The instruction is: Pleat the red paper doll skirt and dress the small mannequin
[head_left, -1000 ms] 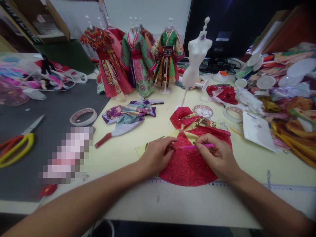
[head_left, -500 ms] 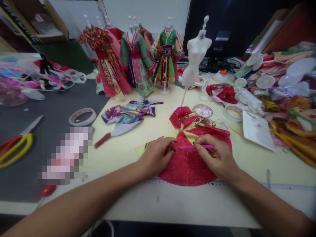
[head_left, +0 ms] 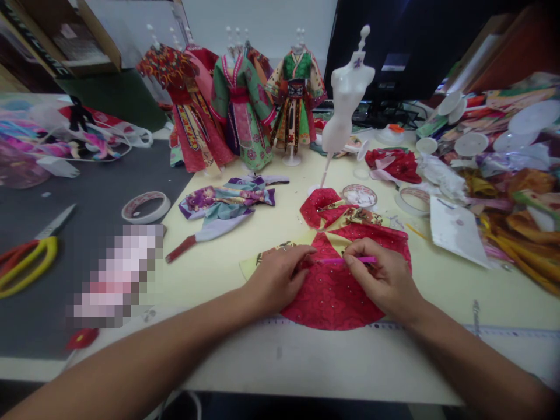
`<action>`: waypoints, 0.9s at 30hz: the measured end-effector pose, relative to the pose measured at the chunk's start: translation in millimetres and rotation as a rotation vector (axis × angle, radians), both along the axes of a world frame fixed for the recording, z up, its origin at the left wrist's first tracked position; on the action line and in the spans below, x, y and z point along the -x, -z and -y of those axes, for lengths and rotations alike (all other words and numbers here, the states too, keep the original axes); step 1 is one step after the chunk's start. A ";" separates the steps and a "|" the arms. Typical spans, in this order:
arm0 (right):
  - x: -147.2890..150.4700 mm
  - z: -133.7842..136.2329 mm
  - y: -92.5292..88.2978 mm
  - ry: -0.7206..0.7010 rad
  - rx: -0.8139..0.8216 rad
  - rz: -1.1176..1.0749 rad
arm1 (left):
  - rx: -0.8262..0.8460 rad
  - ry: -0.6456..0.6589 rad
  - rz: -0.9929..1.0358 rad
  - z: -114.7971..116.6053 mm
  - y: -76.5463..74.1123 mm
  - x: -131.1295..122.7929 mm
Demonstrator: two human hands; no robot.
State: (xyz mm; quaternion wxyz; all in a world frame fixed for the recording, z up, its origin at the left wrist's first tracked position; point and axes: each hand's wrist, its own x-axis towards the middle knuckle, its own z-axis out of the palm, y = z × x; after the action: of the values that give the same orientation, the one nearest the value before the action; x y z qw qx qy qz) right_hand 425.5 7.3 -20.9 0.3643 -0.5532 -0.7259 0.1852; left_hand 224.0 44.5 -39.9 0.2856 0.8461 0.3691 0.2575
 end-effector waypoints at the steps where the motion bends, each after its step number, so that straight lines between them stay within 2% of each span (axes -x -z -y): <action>1: 0.0 0.0 -0.1 0.002 0.004 -0.001 | -0.019 0.006 -0.007 0.1 0.4 0.1; 9: 0.0 -0.6 0.1 0.033 0.026 -0.002 | -0.166 0.029 -0.051 0.4 7.5 1.2; 27: -0.7 0.6 0.0 0.025 -0.024 -0.020 | -0.159 0.042 -0.076 -1.5 7.5 2.1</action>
State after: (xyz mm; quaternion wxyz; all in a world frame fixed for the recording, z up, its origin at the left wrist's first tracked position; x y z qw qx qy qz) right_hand 426.3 6.6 -20.9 0.3806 -0.5560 -0.7173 0.1774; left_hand 221.9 46.0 -47.4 0.2085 0.8828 0.3401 0.2479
